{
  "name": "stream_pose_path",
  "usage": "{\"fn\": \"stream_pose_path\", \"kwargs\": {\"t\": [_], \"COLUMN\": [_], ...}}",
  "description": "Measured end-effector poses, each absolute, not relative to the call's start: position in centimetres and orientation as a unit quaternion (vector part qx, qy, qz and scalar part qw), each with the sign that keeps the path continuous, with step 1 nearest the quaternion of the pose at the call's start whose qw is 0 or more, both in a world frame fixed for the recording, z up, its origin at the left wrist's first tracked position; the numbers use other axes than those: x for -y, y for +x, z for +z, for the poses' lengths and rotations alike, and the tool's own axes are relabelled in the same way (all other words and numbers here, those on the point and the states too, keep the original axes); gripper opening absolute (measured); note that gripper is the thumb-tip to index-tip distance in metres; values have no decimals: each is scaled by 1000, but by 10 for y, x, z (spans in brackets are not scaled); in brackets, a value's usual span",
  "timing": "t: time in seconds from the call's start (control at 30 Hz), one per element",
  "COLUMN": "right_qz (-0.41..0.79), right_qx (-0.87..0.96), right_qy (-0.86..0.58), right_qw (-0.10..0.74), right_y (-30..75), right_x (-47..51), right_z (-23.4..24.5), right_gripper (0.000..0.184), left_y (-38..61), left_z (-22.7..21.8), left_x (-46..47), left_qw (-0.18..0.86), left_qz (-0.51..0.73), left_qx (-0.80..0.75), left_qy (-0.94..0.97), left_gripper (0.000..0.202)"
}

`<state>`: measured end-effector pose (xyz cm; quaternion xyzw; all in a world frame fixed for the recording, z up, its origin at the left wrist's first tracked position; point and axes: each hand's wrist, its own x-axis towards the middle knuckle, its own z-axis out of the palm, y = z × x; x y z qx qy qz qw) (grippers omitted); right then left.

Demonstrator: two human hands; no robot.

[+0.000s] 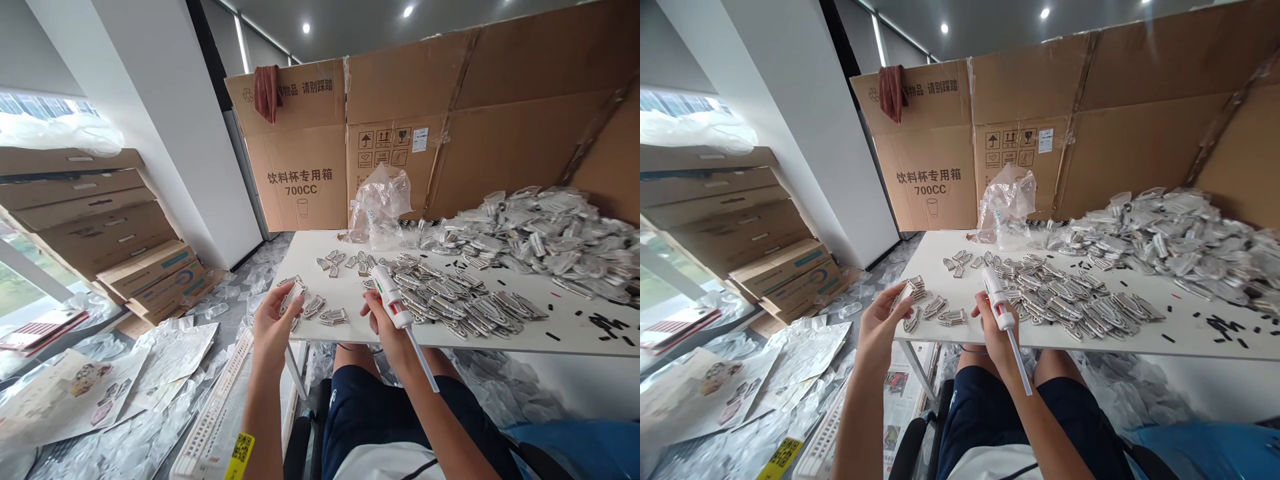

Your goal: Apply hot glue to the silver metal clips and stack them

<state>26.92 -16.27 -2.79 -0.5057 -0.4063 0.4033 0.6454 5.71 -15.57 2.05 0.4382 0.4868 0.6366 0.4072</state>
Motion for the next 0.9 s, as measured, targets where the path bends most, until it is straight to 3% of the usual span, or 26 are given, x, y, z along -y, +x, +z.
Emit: {"fn": "stream_pose_path", "kwargs": {"t": [0.4, 0.9], "right_qz": [458, 464], "right_qx": [429, 420], "right_qy": [-440, -437], "right_qw": [643, 646], "right_y": [254, 251], "right_x": [176, 178], "right_z": [-13, -15], "right_gripper": [48, 48], "left_y": [79, 83], "left_z": [22, 22], "left_x": [168, 169], "left_qw": [597, 644], "left_qz": [577, 567], "left_qx": [-364, -323], "left_qy": [422, 398], "left_gripper": [46, 43]}}
